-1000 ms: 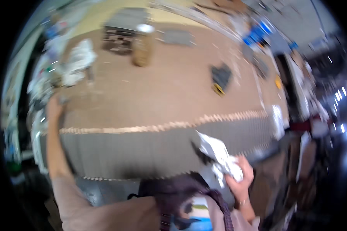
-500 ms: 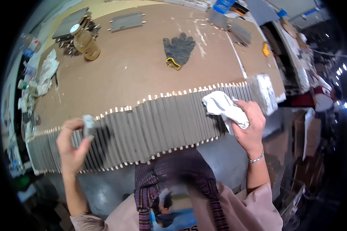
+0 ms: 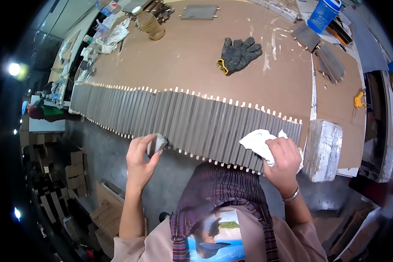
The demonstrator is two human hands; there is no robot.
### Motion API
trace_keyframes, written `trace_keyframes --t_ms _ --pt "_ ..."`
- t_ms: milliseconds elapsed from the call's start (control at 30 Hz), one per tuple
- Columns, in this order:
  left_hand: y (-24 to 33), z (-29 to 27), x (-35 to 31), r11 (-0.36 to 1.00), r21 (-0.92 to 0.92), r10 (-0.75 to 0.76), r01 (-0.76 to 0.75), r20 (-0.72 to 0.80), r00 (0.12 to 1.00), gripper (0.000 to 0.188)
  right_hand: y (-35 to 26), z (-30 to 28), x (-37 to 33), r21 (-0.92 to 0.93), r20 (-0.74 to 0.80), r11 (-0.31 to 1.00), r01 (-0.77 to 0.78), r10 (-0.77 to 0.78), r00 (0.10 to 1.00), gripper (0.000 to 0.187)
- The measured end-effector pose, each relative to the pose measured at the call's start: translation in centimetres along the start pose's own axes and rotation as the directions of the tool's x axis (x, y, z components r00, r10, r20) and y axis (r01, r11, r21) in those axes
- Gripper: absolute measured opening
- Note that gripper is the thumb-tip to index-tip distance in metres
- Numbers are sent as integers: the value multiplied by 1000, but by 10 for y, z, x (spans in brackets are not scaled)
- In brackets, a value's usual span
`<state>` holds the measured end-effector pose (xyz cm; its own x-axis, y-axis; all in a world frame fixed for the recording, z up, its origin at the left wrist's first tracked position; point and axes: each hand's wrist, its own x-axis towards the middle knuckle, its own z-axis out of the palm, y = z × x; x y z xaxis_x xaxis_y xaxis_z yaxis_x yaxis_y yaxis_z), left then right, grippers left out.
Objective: The person cleans a long bamboo-slat mat by wiping the slats with a white cloth and a rectangular block.
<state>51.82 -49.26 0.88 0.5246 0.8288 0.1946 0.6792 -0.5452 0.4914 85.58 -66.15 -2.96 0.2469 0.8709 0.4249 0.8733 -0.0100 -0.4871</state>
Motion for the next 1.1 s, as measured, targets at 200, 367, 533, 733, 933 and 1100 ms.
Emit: trace_keyframes --t_ms 200,367,533,733,933,1100 --pt "17 35 31 986 124 118 -112 -42 992 47 3 1 4 5 21 1000 23 -23 999 33" --pt "14 9 -36 979 204 -5 -4 43 999 49 8 -2 3 -26 78 1000 4 -2 997 34" --pt "30 12 -15 984 177 24 -12 -64 998 50 4 3 4 -19 53 1000 21 -19 998 33" --pt "56 56 11 983 96 156 -156 7 988 45 6 8 4 37 -26 998 42 -41 999 32" --pt "52 36 -37 990 126 68 -69 9 998 46 11 12 -1 64 -61 998 19 -15 998 32" --pt "62 56 -1 983 135 124 -122 -4 992 47 12 9 -1 54 -32 998 12 -10 999 32"
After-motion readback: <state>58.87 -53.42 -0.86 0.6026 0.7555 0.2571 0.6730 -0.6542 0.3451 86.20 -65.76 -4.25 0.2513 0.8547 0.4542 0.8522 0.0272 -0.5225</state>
